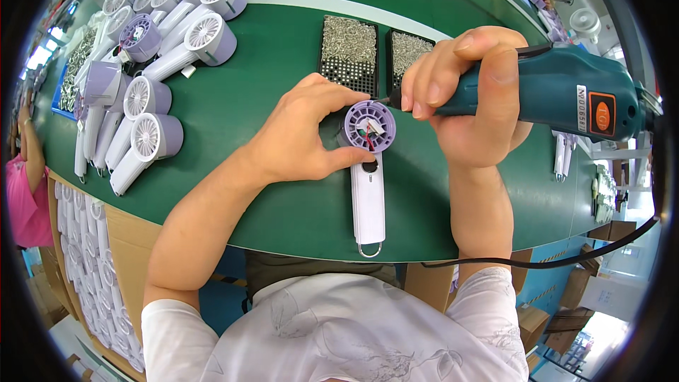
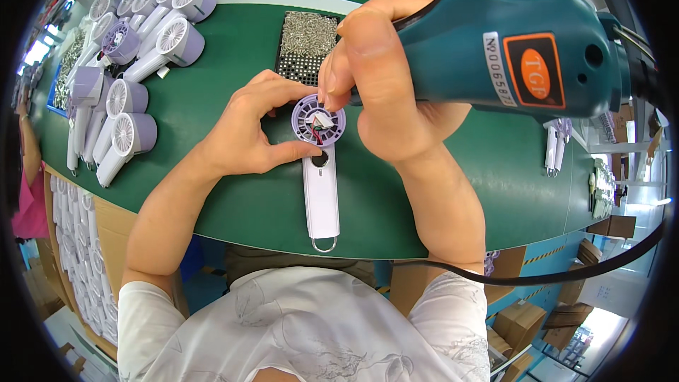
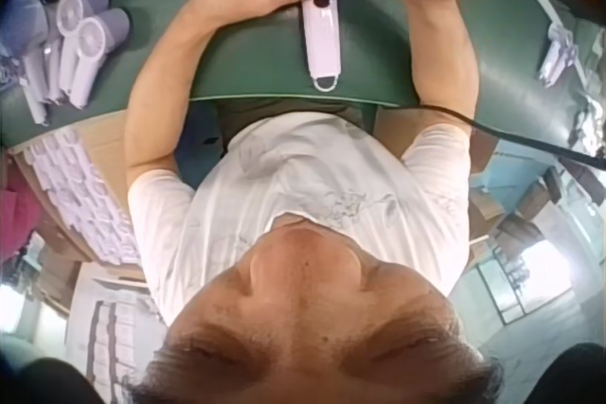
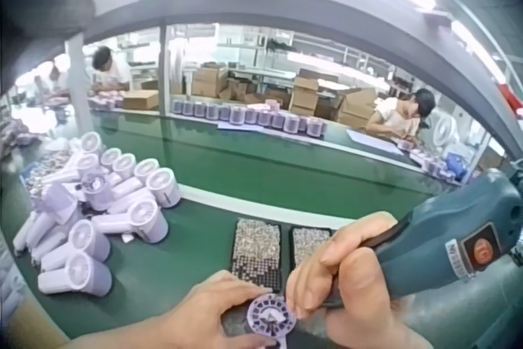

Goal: The person arranges screw trays on the assembly table and assembles portable fans by picking up screws and driving them into the fan components using an electric screwdriver.

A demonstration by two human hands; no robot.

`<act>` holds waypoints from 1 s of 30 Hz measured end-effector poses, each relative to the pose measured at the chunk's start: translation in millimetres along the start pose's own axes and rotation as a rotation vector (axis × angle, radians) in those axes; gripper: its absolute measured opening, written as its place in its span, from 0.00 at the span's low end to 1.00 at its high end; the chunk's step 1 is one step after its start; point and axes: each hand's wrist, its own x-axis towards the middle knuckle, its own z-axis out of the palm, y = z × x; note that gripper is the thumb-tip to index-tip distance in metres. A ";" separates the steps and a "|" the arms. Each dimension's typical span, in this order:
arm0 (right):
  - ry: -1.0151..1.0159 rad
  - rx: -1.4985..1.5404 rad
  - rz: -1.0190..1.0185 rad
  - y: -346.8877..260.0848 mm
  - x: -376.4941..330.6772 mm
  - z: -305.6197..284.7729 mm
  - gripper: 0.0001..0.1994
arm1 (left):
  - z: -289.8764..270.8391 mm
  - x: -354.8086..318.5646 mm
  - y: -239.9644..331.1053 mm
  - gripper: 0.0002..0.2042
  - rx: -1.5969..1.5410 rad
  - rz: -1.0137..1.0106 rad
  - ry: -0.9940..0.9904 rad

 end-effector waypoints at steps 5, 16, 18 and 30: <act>0.226 0.174 0.039 -0.6 3.0 14.1 0.11 | -0.8 0.2 0.9 0.31 0.000 -0.004 -0.004; 0.046 -0.009 0.003 7.0 -3.8 7.9 0.12 | -1.8 -0.2 1.1 0.31 0.008 -0.007 -0.022; 0.061 -0.021 0.013 11.2 -5.1 10.2 0.09 | -1.5 -0.4 0.5 0.31 0.012 -0.008 -0.024; 0.190 0.064 0.215 24.8 10.1 28.8 0.09 | -3.3 0.6 2.7 0.32 -0.003 -0.061 -0.045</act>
